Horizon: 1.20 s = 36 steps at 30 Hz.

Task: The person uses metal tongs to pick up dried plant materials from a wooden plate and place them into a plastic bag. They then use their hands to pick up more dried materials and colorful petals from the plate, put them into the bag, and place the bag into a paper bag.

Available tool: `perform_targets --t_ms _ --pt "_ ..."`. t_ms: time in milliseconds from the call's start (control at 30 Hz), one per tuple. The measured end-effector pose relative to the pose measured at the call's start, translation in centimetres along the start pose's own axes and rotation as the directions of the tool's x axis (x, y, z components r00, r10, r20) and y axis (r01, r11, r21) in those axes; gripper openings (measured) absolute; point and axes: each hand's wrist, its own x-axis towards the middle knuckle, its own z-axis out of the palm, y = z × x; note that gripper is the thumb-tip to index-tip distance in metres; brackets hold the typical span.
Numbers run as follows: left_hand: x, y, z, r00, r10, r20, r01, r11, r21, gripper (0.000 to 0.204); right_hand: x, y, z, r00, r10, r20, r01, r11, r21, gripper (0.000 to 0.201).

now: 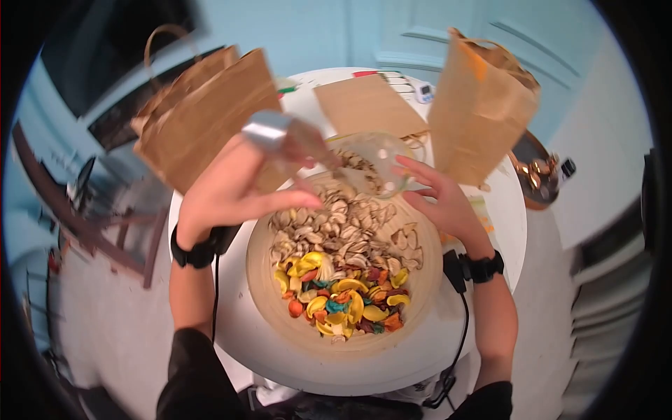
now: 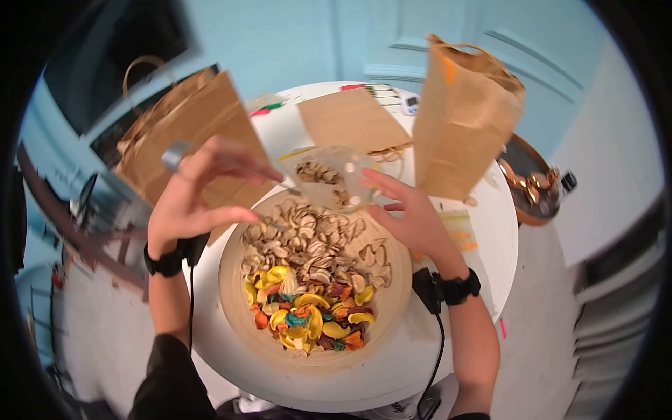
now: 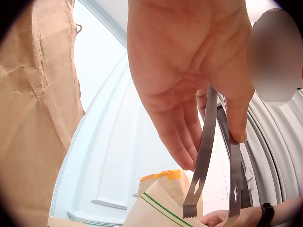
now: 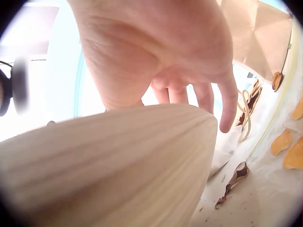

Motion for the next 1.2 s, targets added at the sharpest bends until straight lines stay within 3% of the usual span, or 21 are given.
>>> perform_targets --t_ms 133,167,233,333,400,500,567,733,1133,1200 --pt "0.9 -0.5 0.6 0.996 0.086 -0.011 -0.087 0.988 -0.128 0.057 0.2 0.0 0.2 1.0 0.014 -0.012 -0.014 1.0 0.003 0.058" --pt "0.8 -1.0 1.0 0.999 0.033 0.011 -0.03 0.976 -0.213 0.049 0.2 0.0 0.1 1.0 0.012 -0.019 -0.011 1.0 0.02 0.059" --pt "0.9 -0.7 0.4 0.993 0.031 0.117 -0.016 0.992 -0.123 0.04 0.2 -0.3 0.0 0.999 0.019 -0.043 -0.016 0.998 0.055 0.06" --pt "1.3 -1.1 1.1 0.988 -0.016 0.152 0.043 0.983 -0.18 0.027 0.0 -0.9 0.3 0.996 0.01 -0.087 -0.003 0.996 0.084 0.062" --pt "1.5 -1.9 1.8 0.986 -0.057 0.16 0.098 0.959 -0.264 0.026 0.0 -0.7 0.8 0.992 -0.057 -0.111 0.067 0.994 0.087 0.064" --pt "1.8 -3.1 2.5 0.969 -0.056 0.241 0.12 0.957 -0.263 0.027 -0.2 -1.1 1.1 0.992 -0.078 -0.103 0.079 0.997 0.005 0.065" --pt "2.0 -3.0 2.5 0.946 -0.141 0.293 0.216 0.946 -0.242 0.027 -0.2 -1.0 1.0 0.992 -0.074 -0.102 0.074 0.997 -0.004 0.065" --pt "2.0 -5.1 4.0 0.967 -0.07 0.245 0.118 0.975 -0.187 0.026 -0.3 -1.3 0.9 0.993 -0.052 -0.102 0.046 0.997 -0.054 0.066" --pt "2.1 -4.1 4.1 0.956 -0.139 0.257 0.169 0.981 -0.095 0.025 -0.3 -1.8 1.1 0.989 -0.095 -0.11 0.081 0.989 -0.123 0.06" --pt "2.0 -4.5 4.5 0.978 -0.082 0.192 0.105 0.988 -0.114 0.024 -0.4 -2.3 1.0 0.99 -0.089 -0.112 0.076 0.99 -0.118 0.059"
